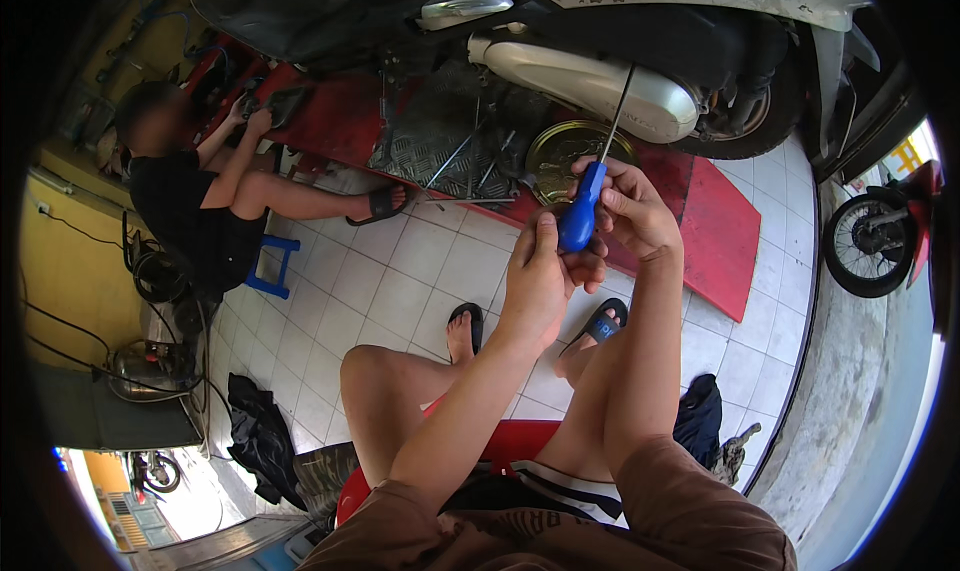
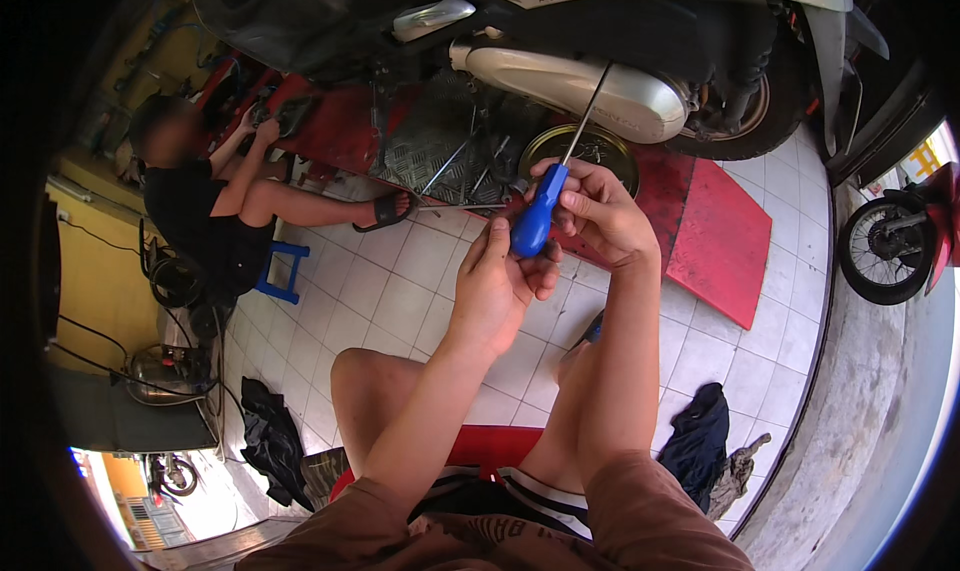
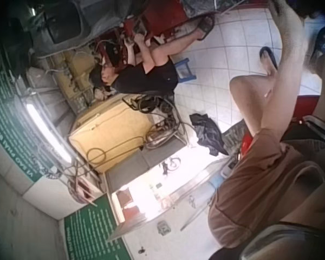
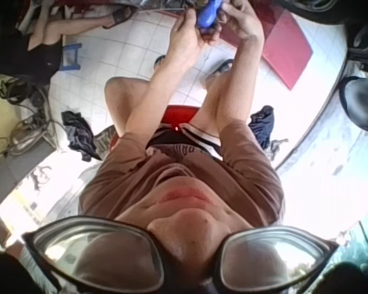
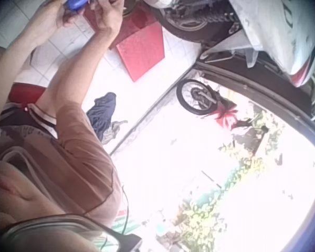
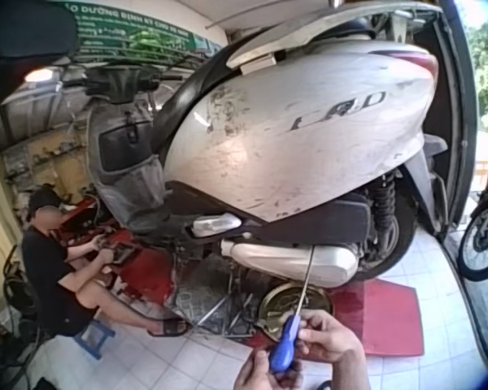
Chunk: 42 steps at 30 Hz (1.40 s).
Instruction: The person is repairing a white motorcycle, using a T-handle wrench to tighten a bolt on the engine casing. They then switch to a blue-handled screwdriver to adjust a screw on the same area.
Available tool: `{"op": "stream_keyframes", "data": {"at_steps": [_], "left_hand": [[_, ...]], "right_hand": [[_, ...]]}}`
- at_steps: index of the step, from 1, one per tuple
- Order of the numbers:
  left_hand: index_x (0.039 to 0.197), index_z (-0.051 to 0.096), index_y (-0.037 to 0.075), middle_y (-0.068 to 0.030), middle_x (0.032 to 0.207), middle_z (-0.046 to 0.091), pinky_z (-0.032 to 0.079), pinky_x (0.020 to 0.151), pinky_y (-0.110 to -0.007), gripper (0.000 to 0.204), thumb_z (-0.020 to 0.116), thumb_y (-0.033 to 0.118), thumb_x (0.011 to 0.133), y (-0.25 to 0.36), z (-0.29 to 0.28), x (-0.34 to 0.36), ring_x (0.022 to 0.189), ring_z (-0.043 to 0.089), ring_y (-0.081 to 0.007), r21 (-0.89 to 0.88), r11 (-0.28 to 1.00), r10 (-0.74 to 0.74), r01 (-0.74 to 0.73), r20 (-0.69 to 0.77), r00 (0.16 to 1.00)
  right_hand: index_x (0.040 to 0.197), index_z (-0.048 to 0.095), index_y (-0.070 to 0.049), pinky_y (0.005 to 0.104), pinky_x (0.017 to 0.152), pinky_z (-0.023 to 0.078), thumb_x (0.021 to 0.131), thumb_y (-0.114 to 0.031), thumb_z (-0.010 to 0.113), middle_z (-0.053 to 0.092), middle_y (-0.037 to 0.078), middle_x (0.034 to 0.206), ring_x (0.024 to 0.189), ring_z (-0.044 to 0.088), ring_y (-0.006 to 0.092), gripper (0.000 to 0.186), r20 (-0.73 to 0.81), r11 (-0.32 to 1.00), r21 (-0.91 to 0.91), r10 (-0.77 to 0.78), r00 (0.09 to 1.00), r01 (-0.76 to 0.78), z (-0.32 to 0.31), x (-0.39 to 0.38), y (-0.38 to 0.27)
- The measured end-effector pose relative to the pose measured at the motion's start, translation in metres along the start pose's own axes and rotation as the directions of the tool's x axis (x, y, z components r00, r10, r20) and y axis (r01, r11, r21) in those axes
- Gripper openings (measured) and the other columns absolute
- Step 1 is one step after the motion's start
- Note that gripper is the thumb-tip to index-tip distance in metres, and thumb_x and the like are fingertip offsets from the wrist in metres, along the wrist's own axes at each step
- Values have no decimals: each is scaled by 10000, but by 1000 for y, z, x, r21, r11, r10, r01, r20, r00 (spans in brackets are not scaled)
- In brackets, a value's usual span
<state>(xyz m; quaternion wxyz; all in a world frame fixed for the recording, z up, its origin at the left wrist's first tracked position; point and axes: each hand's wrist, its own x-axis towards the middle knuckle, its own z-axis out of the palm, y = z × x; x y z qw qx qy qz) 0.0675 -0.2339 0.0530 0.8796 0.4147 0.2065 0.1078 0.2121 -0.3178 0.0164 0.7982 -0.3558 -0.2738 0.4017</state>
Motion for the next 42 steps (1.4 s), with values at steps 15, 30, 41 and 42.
{"op": "stream_keyframes", "data": {"at_steps": [15, 30, 41, 42], "left_hand": [[1209, 411, -31, -137, 983, 580, 502, 644, -263, 285, 491, 127, 986, -3, -4, 0, 762, 613, -159, 358, 904, 211, -235, 105, 972], [1248, 371, -41, -149, 1042, 537, 528, 669, -273, 363, 512, 160, 981, -9, -7, -3, 793, 646, -183, 553, 718, 400, -423, 169, 901], [1238, 385, -26, -123, 978, 561, 512, 631, -278, 365, 463, 245, 1007, -7, -9, -4, 712, 618, -161, 596, 656, 451, -463, 182, 874], [1238, 384, -27, -128, 969, 565, 511, 630, -276, 361, 458, 242, 1009, -6, -9, -4, 705, 618, -159, 579, 678, 436, -452, 177, 882]], "right_hand": [[1021, 604, 6, 148, 476, 398, 748, -265, 809, 615, 27, 785, 577, 535, 38, 436, 0, 999, -36, -29, 1000, 29, -21, 3, 6], [1040, 596, 21, 167, 522, 359, 803, -228, 759, 566, 0, 760, 591, 461, 42, 381, 1, 996, 88, 18, 1000, -18, -23, 3, 9], [1125, 551, 3, 167, 539, 357, 797, -193, 758, 637, 79, 882, 618, 460, 48, 434, 59, 988, 153, 13, 998, -22, -23, 8, 17], [1111, 555, 1, 169, 531, 352, 795, -208, 762, 619, 61, 853, 610, 457, 48, 432, 57, 989, 146, -3, 998, -6, -26, 9, 19]]}}
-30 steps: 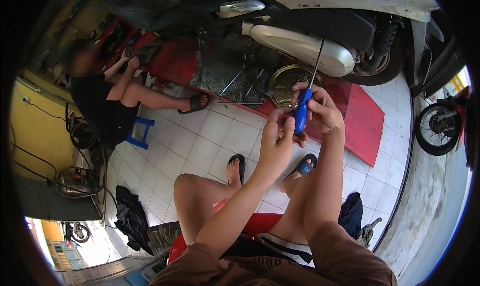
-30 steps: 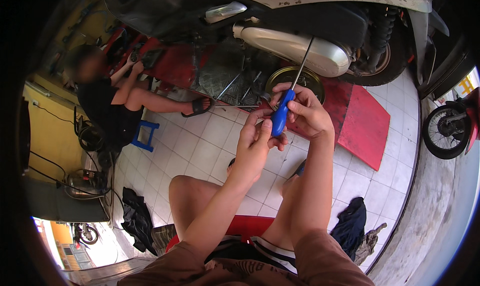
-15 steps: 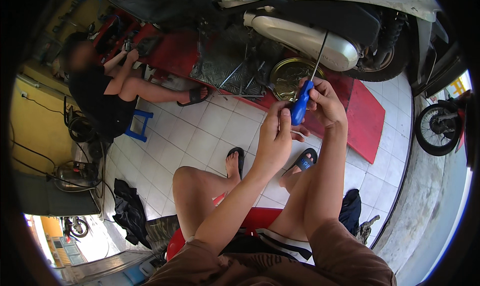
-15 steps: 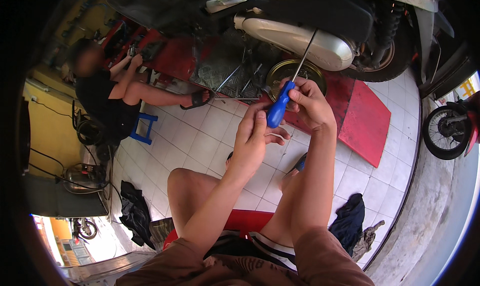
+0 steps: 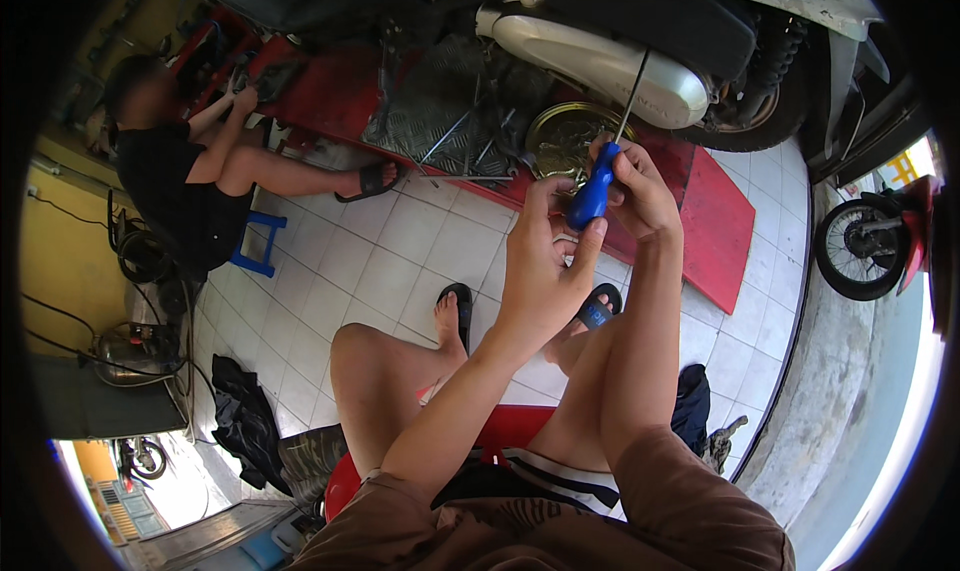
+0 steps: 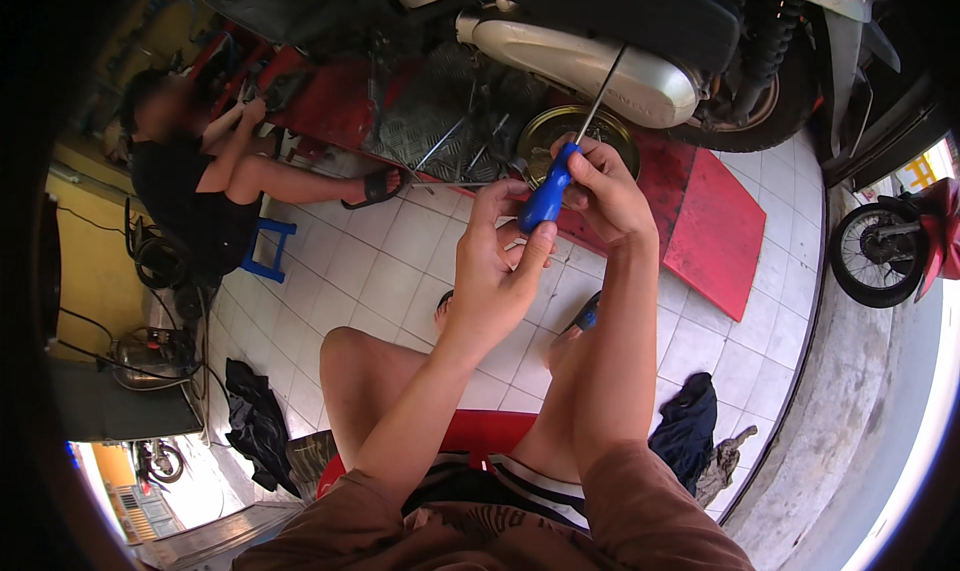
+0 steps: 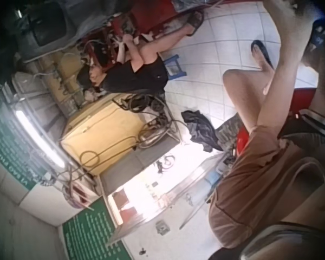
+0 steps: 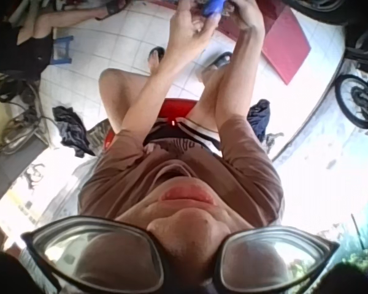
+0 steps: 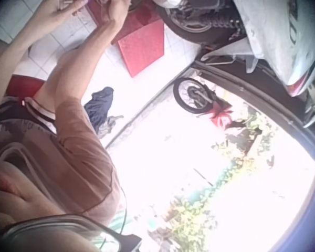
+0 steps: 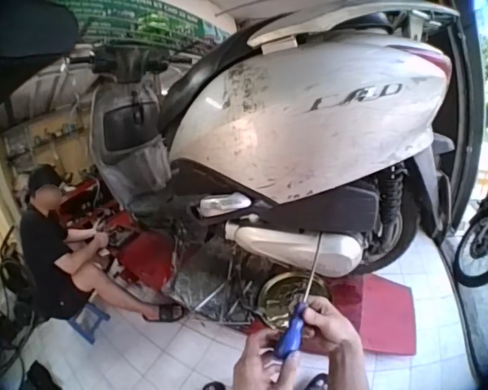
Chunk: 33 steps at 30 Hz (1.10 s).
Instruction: The person is repairing a white motorcycle, using a T-handle wrench to tighten a bolt on the engine casing. They then switch to a blue-handled screwdriver to adjust a screw on the same area.
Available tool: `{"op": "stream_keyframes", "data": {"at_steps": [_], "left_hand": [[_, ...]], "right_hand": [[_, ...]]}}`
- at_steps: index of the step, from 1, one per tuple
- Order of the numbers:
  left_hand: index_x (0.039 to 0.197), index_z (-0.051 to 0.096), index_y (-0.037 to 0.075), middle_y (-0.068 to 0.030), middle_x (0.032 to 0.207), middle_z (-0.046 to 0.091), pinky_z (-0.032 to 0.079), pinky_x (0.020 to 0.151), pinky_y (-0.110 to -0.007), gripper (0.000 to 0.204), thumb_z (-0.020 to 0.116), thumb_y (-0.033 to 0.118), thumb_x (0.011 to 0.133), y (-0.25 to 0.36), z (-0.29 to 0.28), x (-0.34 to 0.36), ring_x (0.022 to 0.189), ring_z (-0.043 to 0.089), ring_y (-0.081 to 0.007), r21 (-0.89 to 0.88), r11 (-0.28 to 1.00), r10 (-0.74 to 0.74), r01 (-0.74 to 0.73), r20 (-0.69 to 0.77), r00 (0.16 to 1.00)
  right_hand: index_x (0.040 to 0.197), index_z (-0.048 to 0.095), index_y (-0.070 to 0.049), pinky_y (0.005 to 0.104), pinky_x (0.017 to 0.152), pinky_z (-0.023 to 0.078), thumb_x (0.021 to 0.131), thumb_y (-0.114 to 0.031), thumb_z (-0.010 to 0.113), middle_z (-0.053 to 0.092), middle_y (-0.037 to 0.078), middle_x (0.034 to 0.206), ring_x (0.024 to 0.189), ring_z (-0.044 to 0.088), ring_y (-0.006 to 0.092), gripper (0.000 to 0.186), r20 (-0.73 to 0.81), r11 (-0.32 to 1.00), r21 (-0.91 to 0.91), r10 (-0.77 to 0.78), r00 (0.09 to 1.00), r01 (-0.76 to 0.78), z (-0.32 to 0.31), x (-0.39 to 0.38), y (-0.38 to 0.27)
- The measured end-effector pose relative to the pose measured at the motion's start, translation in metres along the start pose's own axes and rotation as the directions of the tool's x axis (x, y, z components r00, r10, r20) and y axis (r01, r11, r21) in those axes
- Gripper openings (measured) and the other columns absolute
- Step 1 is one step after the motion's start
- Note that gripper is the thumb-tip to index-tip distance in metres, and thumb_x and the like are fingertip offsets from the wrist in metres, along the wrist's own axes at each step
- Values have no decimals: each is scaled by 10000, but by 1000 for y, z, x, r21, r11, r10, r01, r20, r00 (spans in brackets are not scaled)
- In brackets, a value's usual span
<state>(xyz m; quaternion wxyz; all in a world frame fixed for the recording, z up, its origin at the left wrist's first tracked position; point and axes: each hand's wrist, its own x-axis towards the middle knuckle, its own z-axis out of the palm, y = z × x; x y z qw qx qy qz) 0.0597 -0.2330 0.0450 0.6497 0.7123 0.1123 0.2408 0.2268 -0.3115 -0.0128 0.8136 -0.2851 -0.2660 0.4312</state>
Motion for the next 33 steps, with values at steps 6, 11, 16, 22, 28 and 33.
{"op": "stream_keyframes", "data": {"at_steps": [6, 11, 16, 22, 28, 33], "left_hand": [[1248, 379, -15, -154, 883, 578, 504, 591, -285, 396, 333, 319, 1040, 0, -10, 4, 643, 619, -183, -304, 905, -273, 298, 122, 954], [1251, 391, -30, -129, 979, 549, 504, 629, -262, 383, 524, 197, 974, 0, -1, 4, 781, 601, -156, -121, 991, -58, 60, 15, 998], [1238, 407, -38, -131, 1032, 551, 496, 643, -238, 398, 604, 93, 918, 1, 6, 4, 821, 579, -132, -106, 990, 94, -94, -6, 996], [1170, 449, -34, -98, 933, 587, 482, 578, -229, 298, 485, 208, 1000, 9, 9, 0, 741, 591, -114, -254, 957, -121, 143, 99, 988], [1182, 439, -34, -119, 921, 589, 489, 599, -237, 309, 481, 213, 1000, 5, 14, -2, 764, 620, -128, -54, 991, 121, -121, 1, 993], [1207, 424, -52, -115, 919, 595, 493, 604, -242, 343, 487, 210, 996, 11, 10, -4, 750, 625, -139, -223, 968, -100, 113, 68, 993]], "right_hand": [[1017, 551, -8, 154, 504, 360, 771, -339, 786, 563, 26, 796, 564, 459, 22, 474, -84, 978, -197, -86, 993, 68, 35, 1, 0], [1022, 563, 7, 146, 463, 340, 755, -324, 800, 557, 6, 754, 552, 471, 26, 487, 6, 990, -111, -83, 997, 83, 4, -2, -3], [1077, 554, 38, 131, 456, 362, 760, -324, 798, 605, 72, 850, 530, 484, 17, 539, -33, 981, -100, -169, 985, 165, 9, -3, -1], [1087, 542, 55, 101, 455, 353, 752, -321, 808, 626, 138, 901, 509, 480, 3, 570, -11, 983, -38, -179, 984, 178, 3, -7, -5], [1041, 552, 36, 123, 455, 351, 743, -373, 809, 629, 110, 837, 495, 473, 2, 568, 35, 981, -44, -190, 981, 191, 8, 0, 0], [1110, 540, 46, 124, 471, 378, 744, -348, 806, 636, 120, 906, 515, 493, 18, 600, -63, 978, -166, -140, 988, 128, 10, -7, -6]]}}
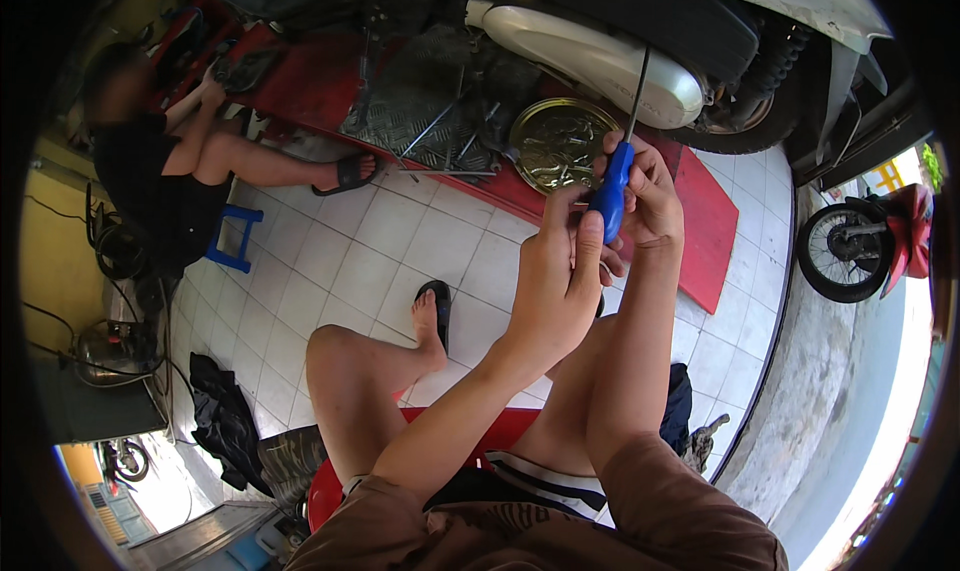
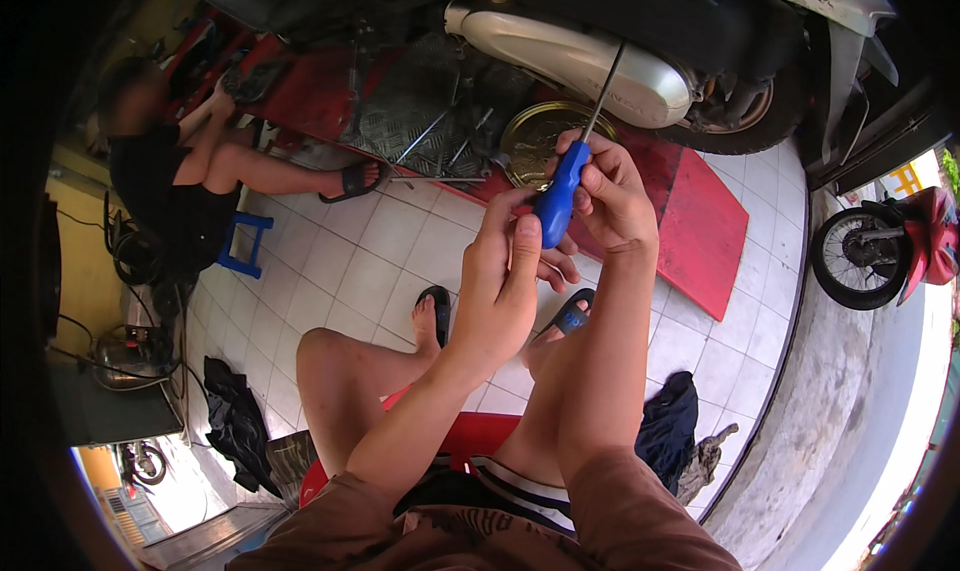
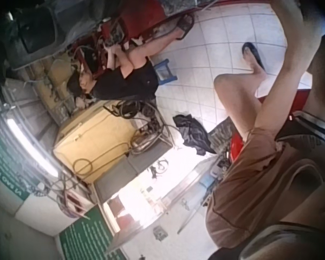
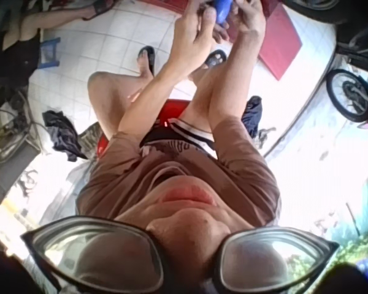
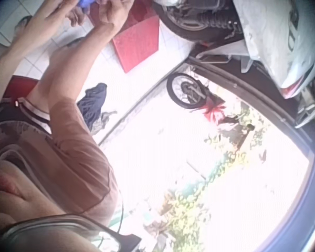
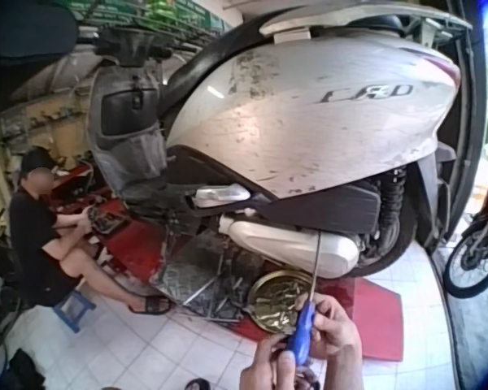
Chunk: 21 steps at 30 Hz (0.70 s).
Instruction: The person is repairing a white motorcycle, using a T-handle wrench to tighten a bolt on the engine casing. They then switch to a blue-handled screwdriver to adjust a screw on the same area.
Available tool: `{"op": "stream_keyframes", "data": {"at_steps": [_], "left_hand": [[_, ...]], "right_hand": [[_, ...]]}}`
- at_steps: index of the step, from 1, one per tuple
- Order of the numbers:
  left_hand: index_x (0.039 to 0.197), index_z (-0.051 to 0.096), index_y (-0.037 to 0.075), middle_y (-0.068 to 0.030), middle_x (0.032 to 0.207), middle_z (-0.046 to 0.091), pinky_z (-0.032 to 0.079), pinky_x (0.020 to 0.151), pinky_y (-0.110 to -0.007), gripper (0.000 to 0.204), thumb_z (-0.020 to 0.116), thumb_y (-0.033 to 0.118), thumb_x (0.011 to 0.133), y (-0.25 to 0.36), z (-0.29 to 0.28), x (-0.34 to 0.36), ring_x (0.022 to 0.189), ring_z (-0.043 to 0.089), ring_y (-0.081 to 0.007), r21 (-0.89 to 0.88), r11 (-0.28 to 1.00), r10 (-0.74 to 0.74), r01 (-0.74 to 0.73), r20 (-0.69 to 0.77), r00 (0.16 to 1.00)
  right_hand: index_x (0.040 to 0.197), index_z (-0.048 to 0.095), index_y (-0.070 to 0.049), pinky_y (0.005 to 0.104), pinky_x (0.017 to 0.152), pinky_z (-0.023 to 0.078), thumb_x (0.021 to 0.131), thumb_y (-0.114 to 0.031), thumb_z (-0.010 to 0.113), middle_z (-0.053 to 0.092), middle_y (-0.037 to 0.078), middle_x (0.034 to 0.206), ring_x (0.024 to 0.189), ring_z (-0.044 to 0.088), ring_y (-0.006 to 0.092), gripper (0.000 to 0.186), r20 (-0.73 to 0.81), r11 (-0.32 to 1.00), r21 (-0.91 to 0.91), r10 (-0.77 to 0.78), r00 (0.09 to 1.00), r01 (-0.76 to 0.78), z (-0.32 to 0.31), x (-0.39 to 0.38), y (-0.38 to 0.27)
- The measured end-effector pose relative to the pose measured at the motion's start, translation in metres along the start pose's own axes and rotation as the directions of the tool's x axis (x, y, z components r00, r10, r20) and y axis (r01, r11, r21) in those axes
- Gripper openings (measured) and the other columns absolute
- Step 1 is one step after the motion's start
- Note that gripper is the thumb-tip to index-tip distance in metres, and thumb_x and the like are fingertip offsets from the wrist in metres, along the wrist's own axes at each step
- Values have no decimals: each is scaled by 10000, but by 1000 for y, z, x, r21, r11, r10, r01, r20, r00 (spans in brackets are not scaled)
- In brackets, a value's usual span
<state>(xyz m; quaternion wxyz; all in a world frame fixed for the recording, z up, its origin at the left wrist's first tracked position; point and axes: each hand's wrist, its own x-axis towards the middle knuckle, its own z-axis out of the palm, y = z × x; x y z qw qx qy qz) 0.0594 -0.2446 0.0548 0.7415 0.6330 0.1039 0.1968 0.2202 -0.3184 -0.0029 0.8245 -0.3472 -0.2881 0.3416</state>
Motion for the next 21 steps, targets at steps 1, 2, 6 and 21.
{"op": "stream_keyframes", "data": {"at_steps": [1, 2, 6, 21], "left_hand": [[1210, 424, -52, -115, 930, 595, 496, 611, -244, 345, 500, 203, 990, 1, 1, 1, 766, 625, -139, 31, 999, -15, 14, 19, 1000], [1217, 427, -48, -122, 972, 594, 509, 638, -247, 363, 551, 178, 962, -2, 3, 2, 824, 618, -137, 179, 968, 178, -175, 1, 984], [1219, 425, -33, -121, 956, 586, 496, 602, -239, 351, 534, 189, 970, -12, -3, 6, 800, 604, -115, 399, 870, 323, -290, -17, 946], [1172, 447, 21, -98, 836, 567, 403, 467, -212, 305, 342, 276, 1040, -4, -5, 13, 565, 555, -104, -116, 990, -89, 83, -41, 995]], "right_hand": [[1137, 532, 51, 123, 475, 385, 745, -337, 806, 637, 127, 935, 524, 500, 22, 616, 17, 1000, 0, 10, 1000, -10, -11, 0, 2], [1157, 521, 54, 124, 474, 388, 746, -324, 805, 638, 133, 945, 528, 502, 24, 626, 47, 997, 69, 12, 999, -15, -19, 1, 6], [1176, 506, 55, 128, 452, 380, 752, -302, 801, 644, 139, 958, 521, 496, 23, 628, 65, 984, 176, -23, 998, 11, 2, 9, 12], [1229, 499, 64, 147, 459, 391, 804, -261, 753, 635, 61, 885, 550, 530, 52, 592, -48, 1000, -20, 1, 999, -2, 12, 3, -3]]}}
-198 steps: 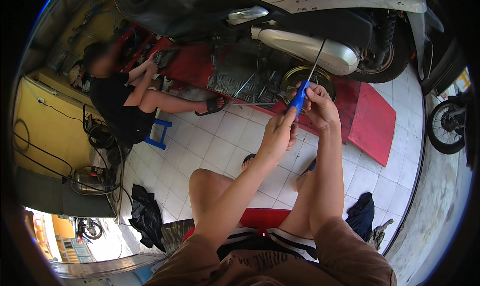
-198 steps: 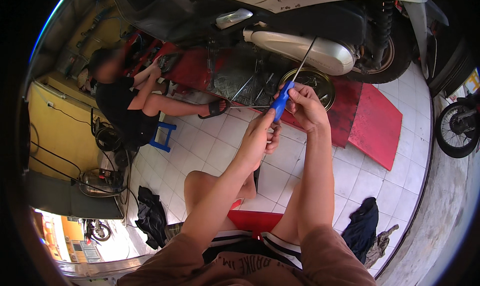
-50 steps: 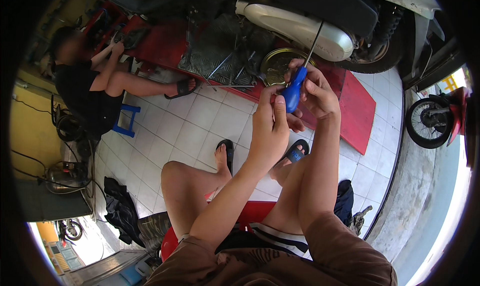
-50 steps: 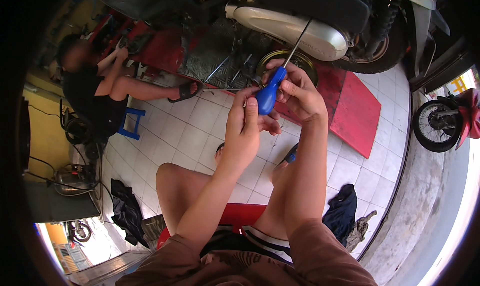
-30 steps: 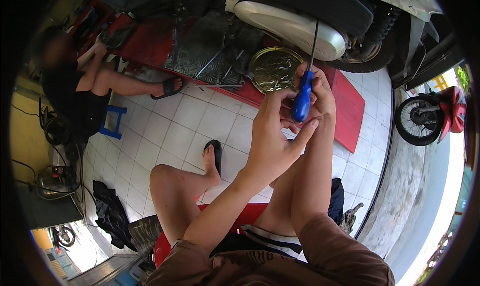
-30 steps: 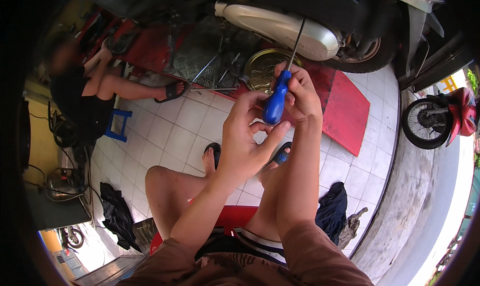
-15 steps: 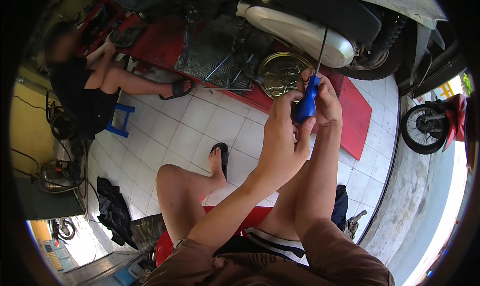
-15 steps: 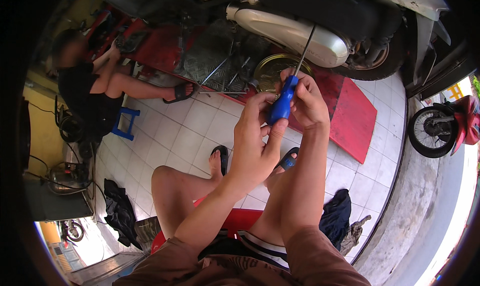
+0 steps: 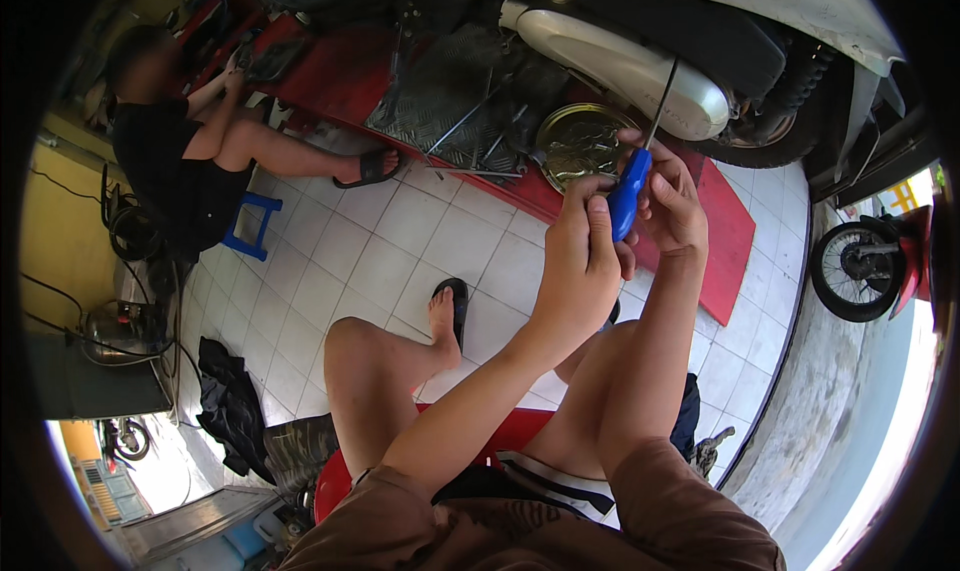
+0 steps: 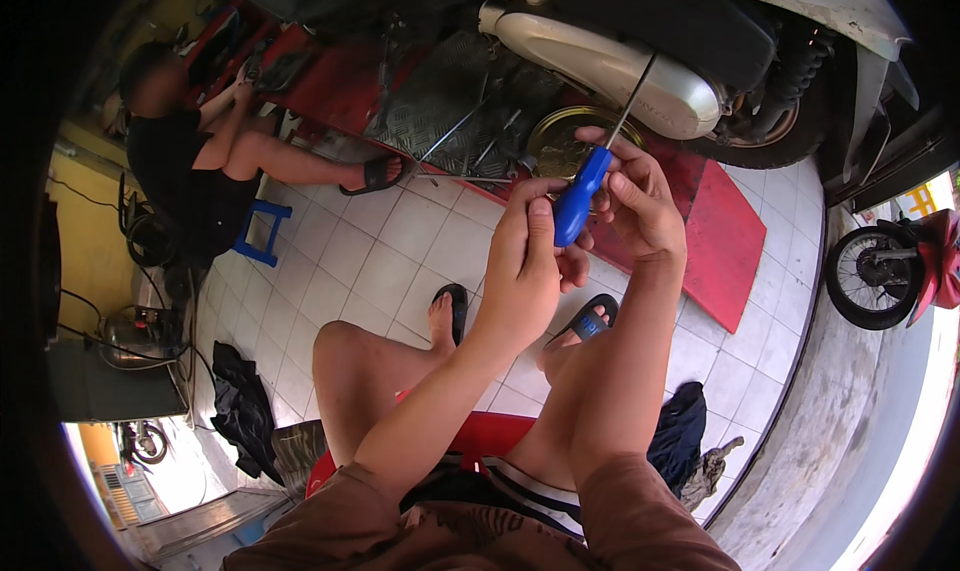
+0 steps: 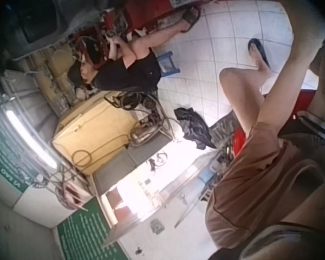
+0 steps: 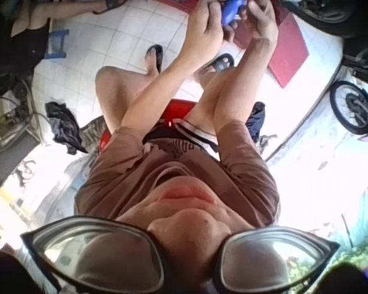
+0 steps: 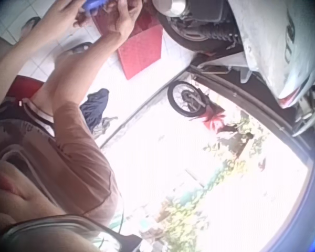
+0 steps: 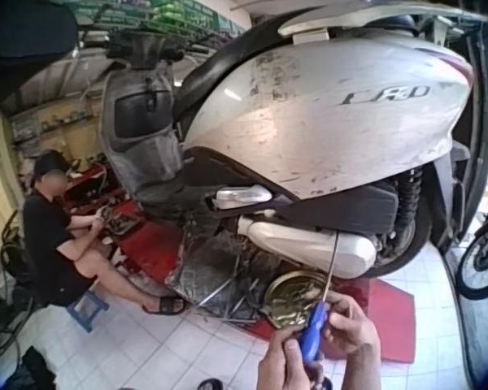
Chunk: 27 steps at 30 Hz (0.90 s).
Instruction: The person is repairing a white motorcycle, using a T-handle wrench to tighten a bolt on the engine casing. They then switch to a blue-handled screwdriver to adjust a screw on the same area.
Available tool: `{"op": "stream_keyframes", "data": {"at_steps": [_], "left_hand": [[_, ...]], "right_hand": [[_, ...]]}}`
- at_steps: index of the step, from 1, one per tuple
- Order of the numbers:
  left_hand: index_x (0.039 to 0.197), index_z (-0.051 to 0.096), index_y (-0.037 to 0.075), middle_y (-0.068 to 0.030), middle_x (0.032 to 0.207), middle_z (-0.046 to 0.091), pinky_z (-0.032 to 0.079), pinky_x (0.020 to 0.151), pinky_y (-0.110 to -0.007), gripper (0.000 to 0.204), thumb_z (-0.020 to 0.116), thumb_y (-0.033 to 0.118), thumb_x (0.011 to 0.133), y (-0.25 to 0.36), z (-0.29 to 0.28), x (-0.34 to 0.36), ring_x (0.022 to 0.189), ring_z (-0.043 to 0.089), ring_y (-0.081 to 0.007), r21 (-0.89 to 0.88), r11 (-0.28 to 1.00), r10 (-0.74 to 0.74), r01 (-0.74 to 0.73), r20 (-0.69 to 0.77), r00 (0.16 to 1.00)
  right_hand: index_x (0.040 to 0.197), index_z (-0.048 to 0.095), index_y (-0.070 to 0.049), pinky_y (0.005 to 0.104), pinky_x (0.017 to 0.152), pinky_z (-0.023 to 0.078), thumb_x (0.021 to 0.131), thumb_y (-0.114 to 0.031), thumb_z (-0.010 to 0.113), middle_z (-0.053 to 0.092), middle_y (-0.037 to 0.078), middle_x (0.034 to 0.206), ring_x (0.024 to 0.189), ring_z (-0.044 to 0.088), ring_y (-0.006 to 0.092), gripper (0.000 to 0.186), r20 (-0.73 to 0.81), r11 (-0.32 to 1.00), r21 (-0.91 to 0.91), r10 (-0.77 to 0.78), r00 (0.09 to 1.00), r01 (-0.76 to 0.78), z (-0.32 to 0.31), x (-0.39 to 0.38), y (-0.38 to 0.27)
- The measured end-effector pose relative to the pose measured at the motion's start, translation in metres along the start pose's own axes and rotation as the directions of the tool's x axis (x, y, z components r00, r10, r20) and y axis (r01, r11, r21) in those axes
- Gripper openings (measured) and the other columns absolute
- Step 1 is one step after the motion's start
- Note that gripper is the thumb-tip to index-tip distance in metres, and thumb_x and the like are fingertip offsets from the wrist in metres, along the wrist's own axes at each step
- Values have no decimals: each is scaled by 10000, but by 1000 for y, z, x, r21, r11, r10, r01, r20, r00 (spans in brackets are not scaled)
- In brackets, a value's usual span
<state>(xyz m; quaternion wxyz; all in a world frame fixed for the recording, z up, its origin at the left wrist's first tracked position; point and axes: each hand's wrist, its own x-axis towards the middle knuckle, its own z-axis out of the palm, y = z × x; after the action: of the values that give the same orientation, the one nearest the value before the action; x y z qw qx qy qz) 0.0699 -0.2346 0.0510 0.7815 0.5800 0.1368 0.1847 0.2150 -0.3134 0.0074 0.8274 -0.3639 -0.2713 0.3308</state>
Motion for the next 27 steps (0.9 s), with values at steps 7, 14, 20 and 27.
{"op": "stream_keyframes", "data": {"at_steps": [7, 14, 20, 27], "left_hand": [[1191, 429, 59, -92, 857, 549, 384, 454, -196, 347, 291, 343, 1047, -3, 1, -2, 556, 526, -96, -103, 992, -66, 72, 54, 996], [1284, 320, -61, -306, 1112, 470, 477, 734, -418, 429, 506, 33, 909, -10, 6, -10, 917, 568, -464, 576, 767, 326, -282, 28, 945], [1164, 433, 3, -73, 628, 563, 368, 378, -227, 361, 289, 312, 1046, -5, 6, -14, 402, 501, -84, 203, 978, -48, 37, 48, 998], [1141, 441, -26, -74, 653, 543, 456, 463, -255, 403, 341, 348, 1031, -7, 8, -11, 510, 543, -95, 378, 925, -63, 30, 75, 995]], "right_hand": [[1136, 537, 18, 128, 455, 355, 823, -195, 727, 650, 142, 979, 521, 470, 22, 423, 0, 1000, 16, 19, 1000, -19, -12, 0, 1], [1095, 547, -39, 140, 429, 271, 819, -199, 736, 580, 1, 795, 489, 390, 10, 372, -136, 987, -130, 79, 988, -97, -9, 0, 0], [1250, 486, 66, 166, 471, 370, 822, -286, 721, 585, 44, 851, 572, 489, 41, 602, 38, 995, -95, 0, 999, 3, -1, 3, 3], [1226, 515, 85, 150, 431, 369, 751, -278, 804, 635, 43, 749, 487, 510, 38, 664, -13, 991, -121, 61, 998, -62, -14, -1, -6]]}}
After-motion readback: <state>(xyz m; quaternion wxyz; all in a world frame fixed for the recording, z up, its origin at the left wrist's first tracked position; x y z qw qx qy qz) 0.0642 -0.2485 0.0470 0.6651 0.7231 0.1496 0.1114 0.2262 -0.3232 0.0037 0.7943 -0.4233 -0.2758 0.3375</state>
